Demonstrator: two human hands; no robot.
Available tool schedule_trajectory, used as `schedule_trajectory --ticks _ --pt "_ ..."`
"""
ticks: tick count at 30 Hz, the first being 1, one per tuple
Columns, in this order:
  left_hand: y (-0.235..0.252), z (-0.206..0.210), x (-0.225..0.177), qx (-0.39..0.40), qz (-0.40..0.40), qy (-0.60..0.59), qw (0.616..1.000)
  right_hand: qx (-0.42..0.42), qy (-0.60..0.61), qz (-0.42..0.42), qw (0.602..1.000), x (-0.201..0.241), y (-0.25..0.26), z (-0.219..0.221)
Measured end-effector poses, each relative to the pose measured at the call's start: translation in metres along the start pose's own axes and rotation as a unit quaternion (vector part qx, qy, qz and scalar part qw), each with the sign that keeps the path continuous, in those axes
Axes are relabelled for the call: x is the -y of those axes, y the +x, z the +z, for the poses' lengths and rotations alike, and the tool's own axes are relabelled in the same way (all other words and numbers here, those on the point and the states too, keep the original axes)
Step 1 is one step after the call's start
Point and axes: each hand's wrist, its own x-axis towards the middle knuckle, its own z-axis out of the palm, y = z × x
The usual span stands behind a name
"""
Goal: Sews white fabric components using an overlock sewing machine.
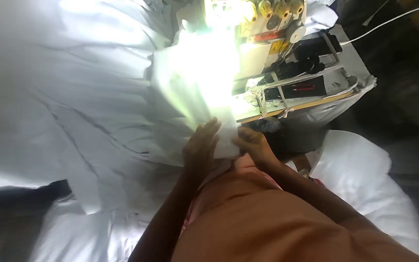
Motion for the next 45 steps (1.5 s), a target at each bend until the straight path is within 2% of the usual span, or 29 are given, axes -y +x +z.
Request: schedule_trajectory --ticks 2,5,9,23,28,31,35,38,40,41,43,45 --pt "0.0 0.006 -0.006 -0.029 0.015 0.026 0.999 -0.005 0.019 0.0 1.0 0.004 -0.001 0.002" --pt "-0.009 0.025 -0.001 0.012 0.051 0.076 0.996 -0.003 0.02 -0.001 1.0 0.01 -0.012 0.005" --pt "-0.015 0.029 -0.001 0.024 0.076 0.131 0.988 -0.012 -0.007 -0.009 1.0 0.011 -0.018 0.002" --pt "-0.01 0.033 -0.01 0.023 0.081 0.13 0.988 -0.011 0.007 -0.019 1.0 0.01 -0.022 -0.002" --pt "-0.013 0.036 -0.009 0.029 0.071 0.128 0.989 -0.019 0.019 0.02 0.999 0.015 -0.022 0.003" --pt "-0.012 0.04 -0.005 0.032 0.066 0.132 0.989 -0.025 0.044 0.08 0.995 0.022 -0.017 0.007" --pt "-0.016 0.05 0.005 -0.006 0.042 0.099 0.994 0.024 0.131 0.134 0.982 0.028 -0.017 0.006" --pt "-0.017 0.052 0.016 -0.052 0.017 0.022 0.998 0.079 0.179 0.151 0.969 0.023 -0.013 0.005" --pt "-0.009 0.039 0.016 -0.08 0.0 -0.047 0.996 0.102 0.141 0.115 0.978 0.025 -0.007 0.006" --pt "0.0 0.028 0.012 -0.098 -0.017 -0.074 0.992 0.102 0.098 0.069 0.987 0.027 -0.001 0.007" --pt "0.024 0.001 -0.001 -0.14 -0.057 -0.082 0.985 0.085 -0.013 -0.077 0.993 0.025 0.021 0.003" --pt "0.056 -0.023 -0.007 -0.17 -0.045 -0.052 0.983 0.015 -0.124 -0.241 0.963 0.025 0.059 -0.003"
